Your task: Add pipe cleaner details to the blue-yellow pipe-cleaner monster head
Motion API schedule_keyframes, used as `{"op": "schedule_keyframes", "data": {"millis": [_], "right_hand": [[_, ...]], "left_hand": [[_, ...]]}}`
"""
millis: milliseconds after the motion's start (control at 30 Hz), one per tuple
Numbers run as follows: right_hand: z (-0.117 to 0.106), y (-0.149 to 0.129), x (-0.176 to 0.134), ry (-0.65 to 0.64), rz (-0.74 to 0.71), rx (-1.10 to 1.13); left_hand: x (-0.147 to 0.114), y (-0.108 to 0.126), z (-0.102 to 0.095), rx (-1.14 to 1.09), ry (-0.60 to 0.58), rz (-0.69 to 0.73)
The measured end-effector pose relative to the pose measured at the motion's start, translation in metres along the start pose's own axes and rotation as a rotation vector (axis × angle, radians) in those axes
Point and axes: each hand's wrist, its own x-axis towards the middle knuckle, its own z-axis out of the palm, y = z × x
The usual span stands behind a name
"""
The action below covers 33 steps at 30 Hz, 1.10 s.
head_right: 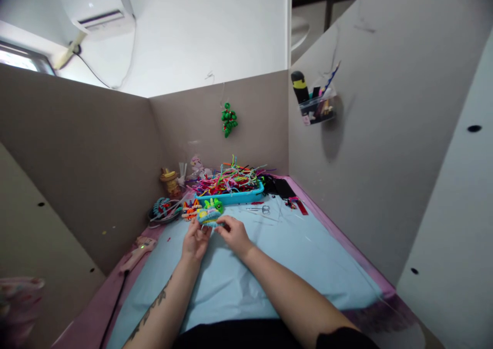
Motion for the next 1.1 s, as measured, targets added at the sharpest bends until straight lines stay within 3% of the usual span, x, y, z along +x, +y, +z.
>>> {"op": "schedule_keyframes", "data": {"millis": [300, 433, 667, 900, 1100], "right_hand": [[0.010, 0.011, 0.004, -0.008, 0.209, 0.142], [0.012, 0.015, 0.004, -0.096, 0.271, 0.268], [0.014, 0.005, 0.003, -0.130, 0.453, 0.538], [0.009, 0.012, 0.009, 0.031, 0.490, 0.531], [0.012, 0.020, 0.010, 0.119, 0.496, 0.558]], "left_hand": [[-0.004, -0.007, 0.005, 0.166, -0.078, 0.066], [-0.004, -0.010, 0.006, 0.216, -0.055, 0.102], [-0.003, -0.013, 0.005, 0.285, -0.002, 0.178], [-0.002, -0.016, 0.003, 0.251, -0.048, 0.091], [0.000, -0.021, 0.002, 0.308, -0.066, 0.139]]}}
